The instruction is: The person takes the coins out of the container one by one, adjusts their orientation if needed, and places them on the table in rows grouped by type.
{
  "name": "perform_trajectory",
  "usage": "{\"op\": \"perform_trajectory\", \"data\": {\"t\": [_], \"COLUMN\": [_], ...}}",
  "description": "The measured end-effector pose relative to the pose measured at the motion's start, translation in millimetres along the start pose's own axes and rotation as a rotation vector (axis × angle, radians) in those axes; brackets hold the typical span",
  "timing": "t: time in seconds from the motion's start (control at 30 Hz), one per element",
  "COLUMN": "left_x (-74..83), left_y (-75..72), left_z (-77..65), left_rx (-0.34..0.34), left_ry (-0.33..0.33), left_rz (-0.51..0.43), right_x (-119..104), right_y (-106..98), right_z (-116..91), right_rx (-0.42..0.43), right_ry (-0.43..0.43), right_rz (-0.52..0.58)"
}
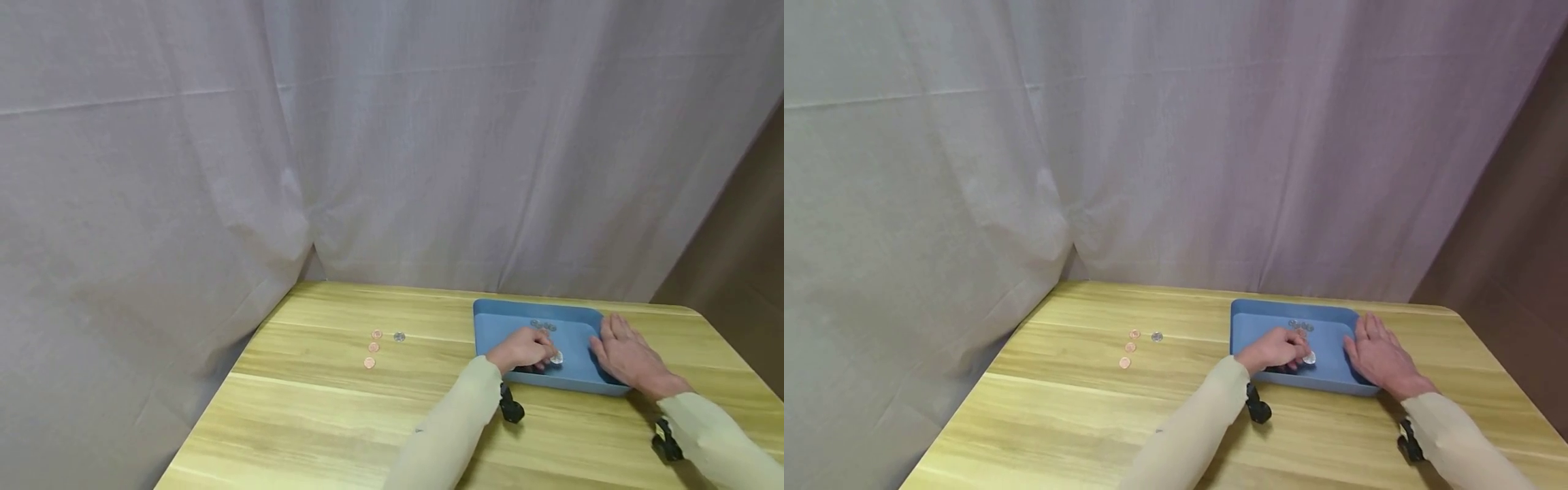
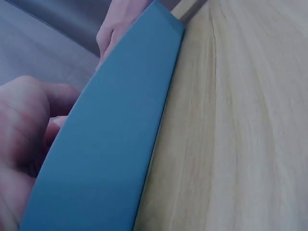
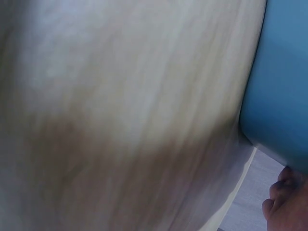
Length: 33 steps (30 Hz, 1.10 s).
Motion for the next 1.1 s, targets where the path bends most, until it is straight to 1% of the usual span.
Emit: {"op": "perform_trajectory", "data": {"t": [0.23, 0.3, 0.47, 0.53, 0.63, 0.77, 0.87, 0.93, 1.03, 1.1], "left_x": [-4.8, -4.6, 4.1, 8.2, 9.0, 5.9, 5.7, 6.6, 7.1, 7.0], "left_y": [-15.6, -20.4, -33.4, -38.8, -45.1, -51.2, -57.7, -63.4, -72.8, -78.8], "left_z": [-10.1, -12.7, -20.6, -23.1, -24.8, -26.4, -28.2, -30.1, -32.9, -35.0], "left_rx": [0.012, 0.015, 0.005, 0.004, 0.003, -0.010, -0.015, -0.005, 0.018, 0.032], "left_ry": [-0.022, -0.023, 0.032, 0.063, 0.074, 0.073, 0.098, 0.117, 0.133, 0.145], "left_rz": [-0.029, -0.021, -0.011, -0.029, -0.067, -0.104, -0.131, -0.143, -0.132, -0.094], "right_x": [2, 2, 2, 1, 1, 2, 2, 2, 2, 1], "right_y": [2, 3, 3, 2, 1, 3, 4, 3, 3, 2], "right_z": [-2, -2, -2, -1, -1, -1, -1, -1, -1, -1], "right_rx": [-0.016, -0.021, -0.016, -0.008, -0.002, -0.010, -0.008, -0.003, 0.004, 0.009], "right_ry": [0.009, 0.015, 0.013, 0.009, 0.011, 0.020, 0.019, 0.018, 0.017, 0.015], "right_rz": [0.006, 0.005, 0.004, 0.007, 0.008, 0.004, 0.004, 0.005, 0.006, 0.004]}}
Point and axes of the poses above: each hand's wrist, its own z-axis towards the middle knuckle, its own y-axis out of the palm, x = y × z, the point moved 9 cm from there along z, towards the middle knuckle, and after that the axes turned 7 degrees about x, right-handed, at the moved point
